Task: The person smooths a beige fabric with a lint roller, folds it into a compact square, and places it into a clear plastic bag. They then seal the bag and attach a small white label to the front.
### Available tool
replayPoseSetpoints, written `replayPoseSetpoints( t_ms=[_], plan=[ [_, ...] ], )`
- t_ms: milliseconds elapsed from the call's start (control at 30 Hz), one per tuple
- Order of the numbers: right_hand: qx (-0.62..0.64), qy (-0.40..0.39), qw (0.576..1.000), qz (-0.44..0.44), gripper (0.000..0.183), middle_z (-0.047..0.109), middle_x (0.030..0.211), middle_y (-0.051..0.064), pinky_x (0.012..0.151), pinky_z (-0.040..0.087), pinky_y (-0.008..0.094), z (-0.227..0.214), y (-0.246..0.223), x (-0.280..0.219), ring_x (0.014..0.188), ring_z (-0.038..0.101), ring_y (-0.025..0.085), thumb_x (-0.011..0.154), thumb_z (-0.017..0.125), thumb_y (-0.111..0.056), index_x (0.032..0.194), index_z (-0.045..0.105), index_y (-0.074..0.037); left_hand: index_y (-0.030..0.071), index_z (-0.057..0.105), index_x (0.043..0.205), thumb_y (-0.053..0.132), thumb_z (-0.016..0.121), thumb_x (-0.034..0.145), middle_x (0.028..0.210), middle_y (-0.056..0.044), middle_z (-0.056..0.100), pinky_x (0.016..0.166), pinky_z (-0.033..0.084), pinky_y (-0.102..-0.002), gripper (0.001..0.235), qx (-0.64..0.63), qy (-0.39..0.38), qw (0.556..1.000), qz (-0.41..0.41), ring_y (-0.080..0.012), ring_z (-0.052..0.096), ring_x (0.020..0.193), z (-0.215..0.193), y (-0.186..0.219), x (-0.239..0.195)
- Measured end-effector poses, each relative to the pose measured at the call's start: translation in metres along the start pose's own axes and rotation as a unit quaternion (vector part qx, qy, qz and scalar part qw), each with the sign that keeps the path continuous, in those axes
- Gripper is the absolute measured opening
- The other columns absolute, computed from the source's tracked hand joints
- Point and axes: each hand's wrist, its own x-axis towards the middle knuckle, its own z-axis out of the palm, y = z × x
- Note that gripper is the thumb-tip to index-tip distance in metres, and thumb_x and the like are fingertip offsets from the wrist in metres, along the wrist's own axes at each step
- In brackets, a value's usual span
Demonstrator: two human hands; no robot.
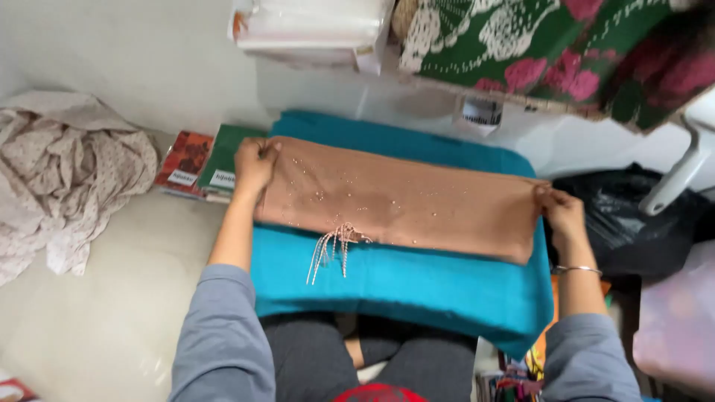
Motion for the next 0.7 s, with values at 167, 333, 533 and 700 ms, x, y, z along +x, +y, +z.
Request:
replayPoseSetpoints(
  t_ms=[167,333,533,700],
  plan=[
    [-0.183,0.053,0.982,0.02,0.04,0.072,0.108,0.017,0.08,0.057,0.052,0.03,0.05,0.054,0.104,0.067,0.038,0.094,0.084,-0.043,0.114,0.076,-0.009,0.01,0.074,0.088,0.036,0.069,0.092,0.091,-0.018,0.068,0.078,0.054,-0.051,0.026,0.079,-0.05,0.992,-0.083,-0.0432,0.068,0.096,0.055,-0.067,0.029],
    [-0.288,0.043,0.954,0.076,0.044,0.073,0.114,0.01,0.087,0.055,0.057,0.045,0.032,0.053,0.11,0.066,0.041,0.096,0.076,-0.061,0.119,0.078,-0.024,0.005,0.074,0.086,0.032,0.07,0.085,0.093,-0.022,0.068,0.077,0.057,-0.052,0.027,0.125,-0.037,0.986,-0.105,-0.0466,0.069,0.094,0.056,-0.054,0.037],
    [-0.262,0.006,0.961,0.082,0.044,0.07,0.118,0.022,0.089,0.053,0.064,0.056,0.006,0.041,0.115,0.061,0.05,0.101,0.073,-0.052,0.122,0.076,-0.014,0.002,0.059,0.067,0.022,0.061,0.085,0.065,-0.017,0.057,0.057,0.048,-0.043,0.027,0.081,-0.091,0.988,-0.096,-0.0392,0.066,0.07,0.054,-0.054,0.042],
    [-0.214,0.005,0.973,0.084,0.036,0.069,0.117,0.027,0.085,0.052,0.067,0.063,0.008,0.04,0.114,0.059,0.056,0.105,0.066,-0.045,0.12,0.076,-0.014,0.005,0.059,0.064,0.023,0.062,0.077,0.059,-0.012,0.054,0.048,0.048,-0.039,0.023,0.077,-0.109,0.973,-0.19,-0.0287,0.062,0.058,0.061,-0.06,0.05]
  ],
)
